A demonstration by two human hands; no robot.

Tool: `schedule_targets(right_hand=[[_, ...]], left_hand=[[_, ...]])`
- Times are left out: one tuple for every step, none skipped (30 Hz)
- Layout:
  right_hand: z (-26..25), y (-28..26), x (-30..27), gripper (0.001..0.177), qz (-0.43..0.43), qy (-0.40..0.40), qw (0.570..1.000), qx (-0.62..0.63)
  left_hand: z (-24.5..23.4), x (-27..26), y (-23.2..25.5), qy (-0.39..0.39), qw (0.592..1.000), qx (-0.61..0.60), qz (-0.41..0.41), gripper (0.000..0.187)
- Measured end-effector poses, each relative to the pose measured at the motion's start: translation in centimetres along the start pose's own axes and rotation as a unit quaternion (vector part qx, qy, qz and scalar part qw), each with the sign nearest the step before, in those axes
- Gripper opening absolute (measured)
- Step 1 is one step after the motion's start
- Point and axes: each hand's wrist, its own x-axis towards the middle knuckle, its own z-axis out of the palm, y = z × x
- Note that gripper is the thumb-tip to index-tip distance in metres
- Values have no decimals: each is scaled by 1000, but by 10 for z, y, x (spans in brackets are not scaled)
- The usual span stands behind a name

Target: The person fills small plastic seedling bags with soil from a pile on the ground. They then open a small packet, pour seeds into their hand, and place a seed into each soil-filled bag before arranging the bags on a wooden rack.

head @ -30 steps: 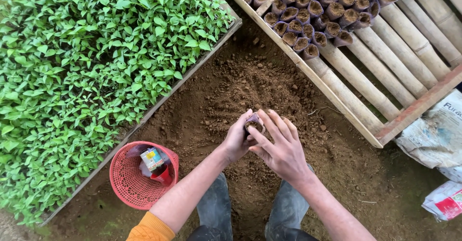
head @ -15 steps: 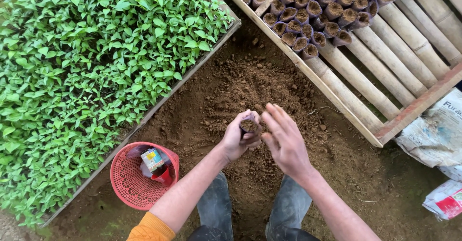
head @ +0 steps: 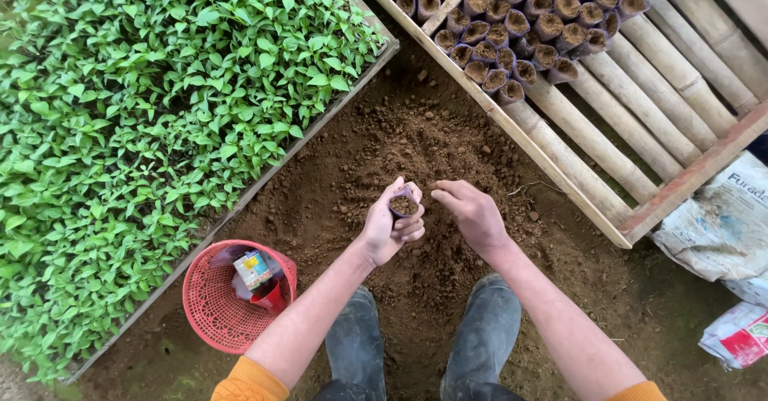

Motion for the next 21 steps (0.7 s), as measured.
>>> schedule_targets(right_hand=[[-10,-9,5,18,0,0,1000,0],[-19,-18,11,14,69,19,996,62],[-29,-26,16,11,138,39,982,122],[-45,-41,25,11,138,39,982,121],[-60,-57,34,6,221,63,955,189],[-76,-72,44,5,301,86,915,254],[-82,-80,47,5,301,86,915,254],[-89,-88,49,10,371,106,863,326],[-96,-96,52,16,436,123,800,394],[-100,-100,52,16,435,122,800,394],[-104,-104,53,21,458,144,761,436],[-108,-108,53,26,480,165,719,476],[-112,-111,55,26,479,164,719,476],[-117,-113,57,20,488,169,695,499],[-121,-115,59,15,497,173,671,522],[-126,-121,61,15,496,173,672,522],[-131,-126,63,21,483,164,684,522],[-136,-132,65,27,469,155,695,522],[-136,-136,65,27,469,154,695,523],[-135,-139,64,30,430,154,737,499],[-135,-142,63,33,389,153,776,473]], left_hand=[[5,-2,3,0,1000,0,0,42],[10,-3,6,1,1000,-1,1,43],[15,-4,8,2,1000,-2,2,44],[10,-2,5,1,1000,-2,1,44],[5,1,3,5,1000,-7,1,44],[0,3,1,9,1000,-12,0,44],[3,2,3,9,1000,-12,0,44],[6,1,5,11,1000,-10,-1,44],[9,-1,7,13,1000,-8,-2,44],[0,3,3,13,1000,-9,-1,44],[-9,7,-2,16,1000,-7,-2,44],[-17,11,-7,18,1000,-5,-4,44],[-23,13,-9,19,1000,-5,-3,44],[-29,15,-12,20,1000,-4,-5,44],[-34,18,-15,21,1000,-3,-7,44],[-28,16,-12,21,1000,-3,-6,44],[-21,13,-9,25,1000,8,-8,45],[-15,11,-7,30,999,19,-9,46],[-9,9,-5,31,999,19,-8,46],[-2,8,-4,34,999,24,-12,46],[5,7,-3,37,999,30,-18,45]])
